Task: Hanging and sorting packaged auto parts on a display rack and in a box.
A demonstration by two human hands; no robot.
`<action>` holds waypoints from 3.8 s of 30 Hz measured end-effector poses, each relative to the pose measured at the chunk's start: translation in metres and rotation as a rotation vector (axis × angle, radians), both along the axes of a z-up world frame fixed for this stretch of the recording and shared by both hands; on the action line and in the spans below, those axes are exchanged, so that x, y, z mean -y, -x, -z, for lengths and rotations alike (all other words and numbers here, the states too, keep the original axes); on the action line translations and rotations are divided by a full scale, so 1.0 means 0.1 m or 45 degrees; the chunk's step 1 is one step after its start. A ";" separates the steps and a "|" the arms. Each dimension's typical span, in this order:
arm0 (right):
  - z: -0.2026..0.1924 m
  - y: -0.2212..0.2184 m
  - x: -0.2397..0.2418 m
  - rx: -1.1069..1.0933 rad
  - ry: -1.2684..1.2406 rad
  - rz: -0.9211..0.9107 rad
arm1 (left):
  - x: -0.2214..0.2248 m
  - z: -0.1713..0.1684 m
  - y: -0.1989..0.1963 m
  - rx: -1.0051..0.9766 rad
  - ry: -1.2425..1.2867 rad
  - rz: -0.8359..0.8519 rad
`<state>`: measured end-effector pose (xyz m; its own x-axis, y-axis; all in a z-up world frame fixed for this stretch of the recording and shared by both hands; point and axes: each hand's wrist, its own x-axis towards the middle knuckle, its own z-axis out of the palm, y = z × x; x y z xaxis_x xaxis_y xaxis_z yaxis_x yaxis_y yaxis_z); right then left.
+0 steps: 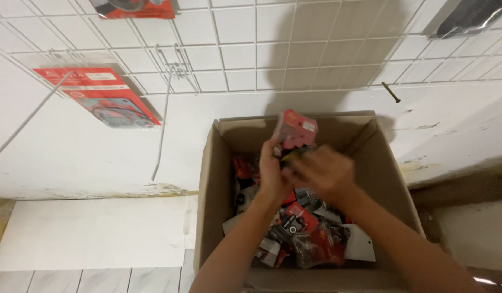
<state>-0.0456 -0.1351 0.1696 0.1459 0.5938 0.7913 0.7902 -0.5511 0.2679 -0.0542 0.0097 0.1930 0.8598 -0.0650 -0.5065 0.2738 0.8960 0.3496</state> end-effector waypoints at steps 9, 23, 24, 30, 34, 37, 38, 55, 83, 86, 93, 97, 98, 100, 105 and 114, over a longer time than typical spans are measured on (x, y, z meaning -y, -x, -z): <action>0.13 -0.18 0.26 -0.529 -0.566 0.041 | -0.03 0.15 -0.01 0.732 -0.145 0.334; 0.18 -0.14 0.15 -0.431 -0.394 0.176 | -0.15 0.18 -0.06 0.405 -0.285 0.473; 0.13 -0.06 0.06 -0.444 -0.433 0.147 | -0.09 0.34 -0.07 0.335 -0.348 0.515; 0.14 -0.20 0.27 -0.438 -0.324 0.195 | -0.05 0.29 -0.08 0.536 -0.132 0.384; 0.07 -0.15 0.21 -0.482 -0.393 0.213 | -0.04 0.20 -0.05 0.408 -0.281 0.436; 0.01 -0.07 0.09 -0.425 -0.392 0.146 | 0.08 0.32 -0.05 0.386 -0.424 0.487; 0.06 -0.12 0.12 -0.423 -0.356 0.137 | 0.07 0.22 -0.02 0.380 -0.400 0.480; 0.22 -0.21 0.29 -0.431 -0.378 0.198 | 0.05 -0.21 0.08 0.434 -0.584 0.430; 0.26 -0.12 0.15 -0.396 -0.485 0.071 | 0.06 0.89 -0.15 0.207 -0.689 0.452; 0.30 -0.21 0.30 -0.399 -0.466 0.083 | 0.06 0.38 -0.01 0.180 -0.640 0.369; 0.11 -0.03 0.12 -0.256 -0.409 0.108 | 0.24 1.86 -0.41 0.232 -0.549 0.449; 0.08 -0.12 0.24 -0.265 -0.375 0.036 | 0.09 0.96 -0.25 0.246 -0.582 0.367; 0.12 -0.18 0.32 -0.293 -0.406 0.118 | 0.03 0.90 -0.25 0.248 -0.542 0.325; 0.17 -0.24 0.40 -0.319 -0.437 0.199 | 0.02 0.63 -0.14 0.252 -0.502 0.282; 0.02 0.00 0.11 -0.149 -0.315 0.012 | 0.23 1.17 -0.10 0.207 -0.493 0.383; 0.31 -0.27 0.30 -0.342 -0.552 0.157 | 0.11 0.33 0.03 0.336 -0.605 0.520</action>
